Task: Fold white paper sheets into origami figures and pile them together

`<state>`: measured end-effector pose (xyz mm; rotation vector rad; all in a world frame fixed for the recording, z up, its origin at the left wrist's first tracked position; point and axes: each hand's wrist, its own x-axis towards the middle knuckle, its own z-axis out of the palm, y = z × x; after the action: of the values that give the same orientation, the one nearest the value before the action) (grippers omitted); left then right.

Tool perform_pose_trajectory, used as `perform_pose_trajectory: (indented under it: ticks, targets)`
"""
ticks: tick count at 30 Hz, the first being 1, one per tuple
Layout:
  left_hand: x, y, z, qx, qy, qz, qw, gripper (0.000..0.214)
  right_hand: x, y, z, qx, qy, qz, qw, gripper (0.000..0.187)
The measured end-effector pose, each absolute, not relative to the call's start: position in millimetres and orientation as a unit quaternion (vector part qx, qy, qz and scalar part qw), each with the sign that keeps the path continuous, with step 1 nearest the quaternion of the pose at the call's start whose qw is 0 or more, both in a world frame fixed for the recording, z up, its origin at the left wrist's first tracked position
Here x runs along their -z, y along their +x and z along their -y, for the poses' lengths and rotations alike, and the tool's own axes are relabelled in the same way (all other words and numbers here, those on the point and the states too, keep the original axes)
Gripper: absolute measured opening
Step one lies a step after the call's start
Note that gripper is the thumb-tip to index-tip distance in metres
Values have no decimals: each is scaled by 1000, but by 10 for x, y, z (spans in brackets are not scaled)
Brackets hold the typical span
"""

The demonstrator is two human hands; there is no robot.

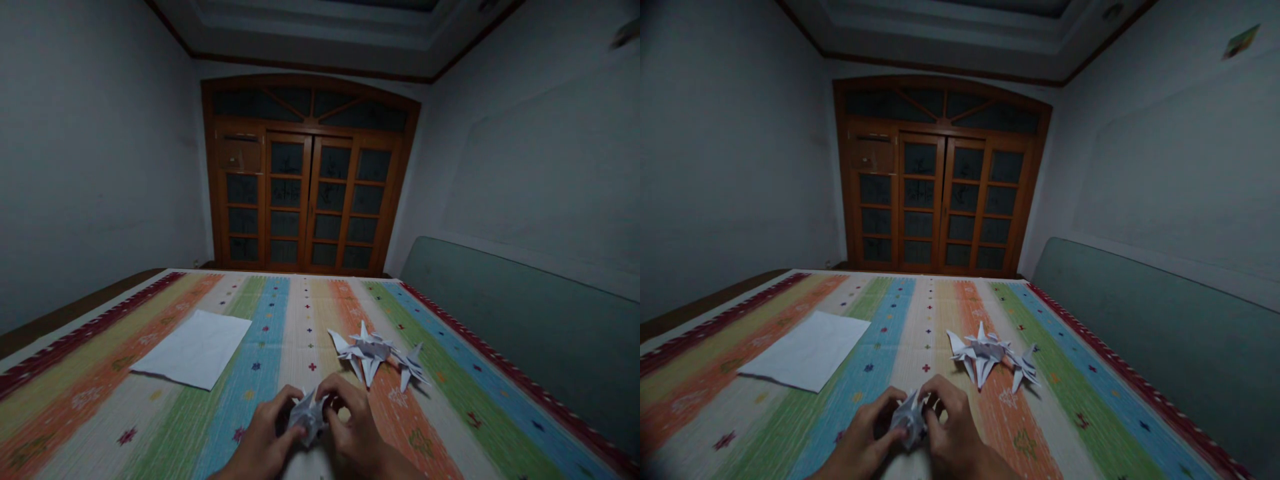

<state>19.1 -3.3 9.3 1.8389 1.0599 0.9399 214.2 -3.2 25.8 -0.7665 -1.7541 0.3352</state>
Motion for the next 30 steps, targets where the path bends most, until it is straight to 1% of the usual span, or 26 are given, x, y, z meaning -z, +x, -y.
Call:
perform_pose_trajectory:
  ticks: [3,6,10,16,20,23,27,30]
  targets:
    - [-84,196,24,-386,721,-396,419,18,-212,2148,8,-117,-313,749,572,32]
    - [-77,201,18,-396,710,-393,430,19,-179,2149,8,-101,-297,750,582,31]
    - [-103,208,21,-410,695,-397,437,21,-186,2139,62,-126,-303,751,572,25]
    - [-186,214,65,-422,683,-406,437,16,-158,2126,83,-170,-346,735,557,11]
    - [-196,206,86,-427,681,-410,430,17,-87,2128,65,-192,-369,724,550,14]
    - [-199,202,84,-433,683,-405,427,16,-75,2139,76,-209,-366,727,542,14]
    - [-191,205,66,-430,691,-393,427,12,-92,2167,85,-221,-315,742,550,17]
    - [-179,201,66,-414,708,-402,406,14,-88,2167,67,-231,-323,720,569,17]
